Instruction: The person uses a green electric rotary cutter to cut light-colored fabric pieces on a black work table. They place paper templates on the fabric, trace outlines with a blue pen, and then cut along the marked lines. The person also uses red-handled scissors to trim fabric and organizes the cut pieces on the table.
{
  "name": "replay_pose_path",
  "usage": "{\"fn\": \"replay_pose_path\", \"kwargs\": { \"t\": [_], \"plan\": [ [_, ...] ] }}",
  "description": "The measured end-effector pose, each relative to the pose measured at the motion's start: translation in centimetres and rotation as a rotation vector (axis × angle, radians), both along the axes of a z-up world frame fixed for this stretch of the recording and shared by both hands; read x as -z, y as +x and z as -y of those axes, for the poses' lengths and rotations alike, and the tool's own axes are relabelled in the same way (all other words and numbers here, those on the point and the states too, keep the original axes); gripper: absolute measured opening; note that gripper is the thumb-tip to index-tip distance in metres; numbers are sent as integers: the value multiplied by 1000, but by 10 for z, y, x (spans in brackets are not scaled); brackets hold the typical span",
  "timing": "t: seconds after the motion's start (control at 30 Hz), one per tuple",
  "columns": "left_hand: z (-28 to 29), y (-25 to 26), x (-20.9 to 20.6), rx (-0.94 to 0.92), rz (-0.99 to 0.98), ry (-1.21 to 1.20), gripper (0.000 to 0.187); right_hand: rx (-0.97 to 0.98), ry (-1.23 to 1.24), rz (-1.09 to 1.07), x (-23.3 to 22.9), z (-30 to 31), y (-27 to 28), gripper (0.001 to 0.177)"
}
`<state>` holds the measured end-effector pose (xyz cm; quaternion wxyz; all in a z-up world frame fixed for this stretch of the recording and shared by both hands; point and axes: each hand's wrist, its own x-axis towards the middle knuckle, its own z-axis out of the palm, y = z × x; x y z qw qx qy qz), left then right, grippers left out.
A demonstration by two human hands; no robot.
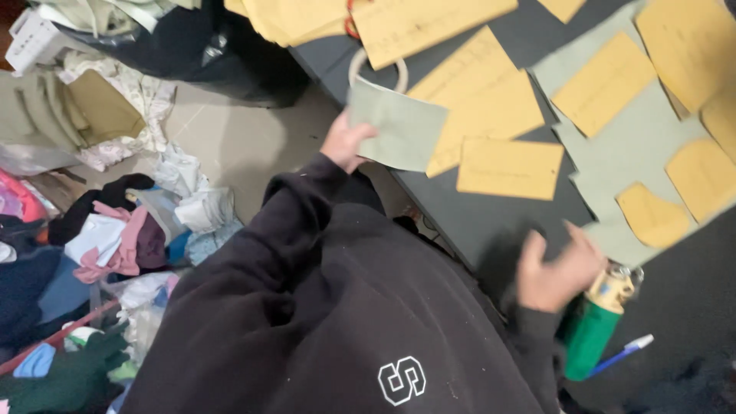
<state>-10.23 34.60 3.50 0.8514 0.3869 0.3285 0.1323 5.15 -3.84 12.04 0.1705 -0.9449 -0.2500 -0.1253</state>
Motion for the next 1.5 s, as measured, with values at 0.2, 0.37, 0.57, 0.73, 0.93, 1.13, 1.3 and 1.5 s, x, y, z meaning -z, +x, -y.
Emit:
{"fn": "replay_pose_path", "kwargs": {
  "t": [0.2,0.37,0.57,0.73,0.93,1.13,1.3,1.5],
  "plan": [
    [-137,-43,4,-209,104,-122,49,-770,227,-357,-3,-331,14,29],
    [-239,-62,15,-230,-2,-495,42,-767,116,-450,39,-513,18,23],
    [-313,-55,-5,-144,5,-607,40,-605,-188,-463,36,-518,14,17],
    [-346,-11,-39,-166,22,-481,45,-406,-75,-587,37,-483,0,29],
    [-352,16,-45,-42,115,-380,46,-40,-148,-525,38,-457,2,40],
    [-354,23,-35,-14,172,-511,43,45,-228,-703,39,-467,22,58],
    [-350,24,-8,4,302,-833,42,166,450,-1382,32,-449,42,47],
    [-345,32,8,-4,342,-885,38,-27,680,-1698,-26,-428,-6,47]
  ]
}}
